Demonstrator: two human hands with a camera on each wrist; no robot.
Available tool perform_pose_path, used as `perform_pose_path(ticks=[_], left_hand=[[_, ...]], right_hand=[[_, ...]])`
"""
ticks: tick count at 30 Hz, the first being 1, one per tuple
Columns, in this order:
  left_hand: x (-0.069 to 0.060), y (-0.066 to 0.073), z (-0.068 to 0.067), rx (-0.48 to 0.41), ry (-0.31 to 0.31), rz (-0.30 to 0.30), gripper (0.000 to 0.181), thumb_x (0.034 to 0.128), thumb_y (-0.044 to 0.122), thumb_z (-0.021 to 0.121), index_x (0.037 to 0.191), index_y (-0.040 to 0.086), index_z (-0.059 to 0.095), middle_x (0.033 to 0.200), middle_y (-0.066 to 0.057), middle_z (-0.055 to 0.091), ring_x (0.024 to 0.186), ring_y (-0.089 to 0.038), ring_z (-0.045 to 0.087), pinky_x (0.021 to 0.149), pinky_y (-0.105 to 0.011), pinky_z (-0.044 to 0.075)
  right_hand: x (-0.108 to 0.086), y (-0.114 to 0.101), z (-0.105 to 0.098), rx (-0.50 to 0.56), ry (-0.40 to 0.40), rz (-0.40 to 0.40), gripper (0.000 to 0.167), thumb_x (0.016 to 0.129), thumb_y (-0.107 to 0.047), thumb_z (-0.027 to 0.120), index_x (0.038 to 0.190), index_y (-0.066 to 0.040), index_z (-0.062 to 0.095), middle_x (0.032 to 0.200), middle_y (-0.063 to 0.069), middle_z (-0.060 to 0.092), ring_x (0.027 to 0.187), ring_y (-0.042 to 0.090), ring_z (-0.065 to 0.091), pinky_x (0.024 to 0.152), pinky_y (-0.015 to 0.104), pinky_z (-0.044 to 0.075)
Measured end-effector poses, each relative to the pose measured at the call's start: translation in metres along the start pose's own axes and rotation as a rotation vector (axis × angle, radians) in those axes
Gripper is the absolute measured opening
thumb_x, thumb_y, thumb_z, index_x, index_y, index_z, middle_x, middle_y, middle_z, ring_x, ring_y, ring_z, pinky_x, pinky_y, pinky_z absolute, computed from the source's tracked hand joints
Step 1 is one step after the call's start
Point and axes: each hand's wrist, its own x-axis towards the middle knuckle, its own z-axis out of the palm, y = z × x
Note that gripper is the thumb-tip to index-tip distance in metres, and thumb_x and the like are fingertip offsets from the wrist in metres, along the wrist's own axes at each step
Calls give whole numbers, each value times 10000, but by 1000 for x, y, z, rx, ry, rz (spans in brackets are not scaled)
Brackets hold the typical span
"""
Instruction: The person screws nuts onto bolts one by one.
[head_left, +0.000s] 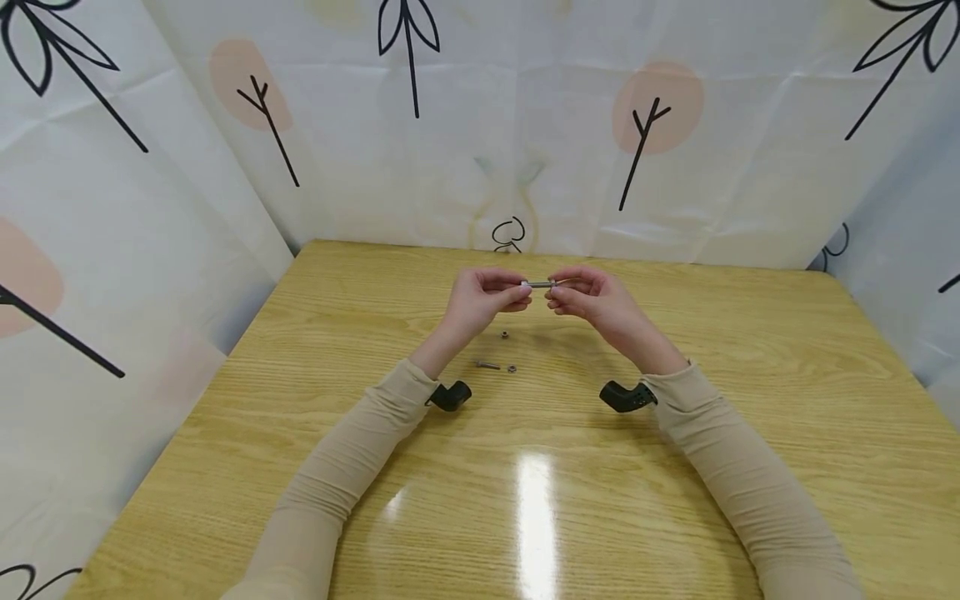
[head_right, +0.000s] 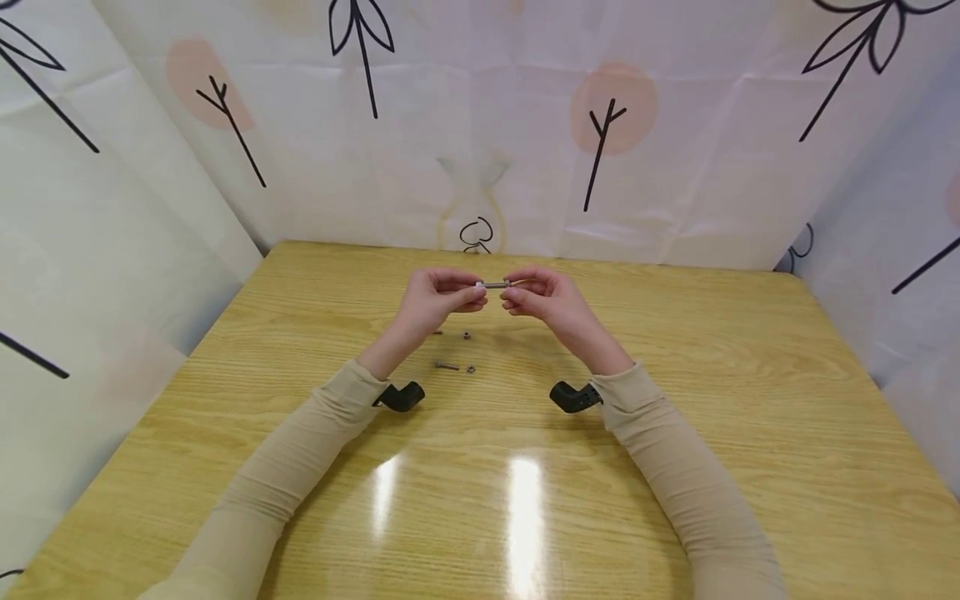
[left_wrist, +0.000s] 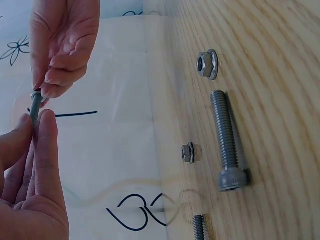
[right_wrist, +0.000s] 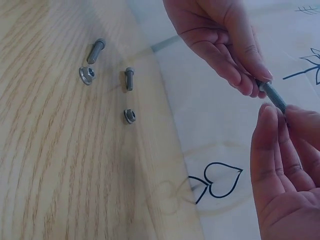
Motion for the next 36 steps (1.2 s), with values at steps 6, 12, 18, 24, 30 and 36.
perform_pose_path(ticks=[6, 12, 18, 24, 30, 36], left_hand=[[0, 1, 1, 1, -3, -12, 201, 857, -25, 690, 1013, -149, 658, 961, -330, 647, 763, -234, 707, 757, -383, 603], [1, 0, 0, 11, -8, -4, 210, 859, -10, 693, 1014, -146, 660, 957, -329, 647, 769, -241, 707, 761, -391, 602], [1, -1, 0, 7, -5, 1, 180, 850, -18, 700, 984, -136, 670, 892, -257, 684, 748, -243, 707, 750, -398, 604], [-1, -1, 2, 9, 1, 1, 173, 849, -22, 701, 983, -129, 673, 872, -220, 695, 755, -257, 707, 744, -395, 605], [-2, -3, 1, 7, 11, -6, 194, 850, -42, 691, 1006, -151, 656, 873, -218, 691, 767, -256, 707, 755, -402, 603], [-2, -4, -1, 20, 12, -6, 183, 854, -20, 697, 1003, -124, 670, 889, -222, 690, 781, -254, 707, 776, -419, 597]], right_hand=[[2, -2, 1, -71, 6, 51, 266, 970, -212, 593, 1063, 37, 588, 891, 89, 640, 791, 169, 628, 706, 267, 571], [0, -4, -1, -23, -2, 39, 313, 957, -115, 606, 1214, 44, 526, 987, 105, 654, 881, 205, 646, 843, 321, 567], [0, -2, -3, -54, -13, 31, 258, 951, -39, 589, 1188, 56, 548, 956, 89, 665, 866, 186, 656, 866, 361, 561], [2, -2, -1, -85, -28, 67, 272, 976, -220, 584, 1049, 43, 592, 888, 104, 643, 794, 182, 633, 718, 298, 577], [0, -2, -3, -27, -36, 51, 305, 959, -93, 598, 1222, 43, 525, 1014, 122, 651, 899, 222, 654, 895, 390, 550], [2, 1, -3, -57, -40, 35, 356, 951, -22, 583, 1246, 142, 471, 995, 93, 672, 896, 183, 662, 907, 403, 543]])
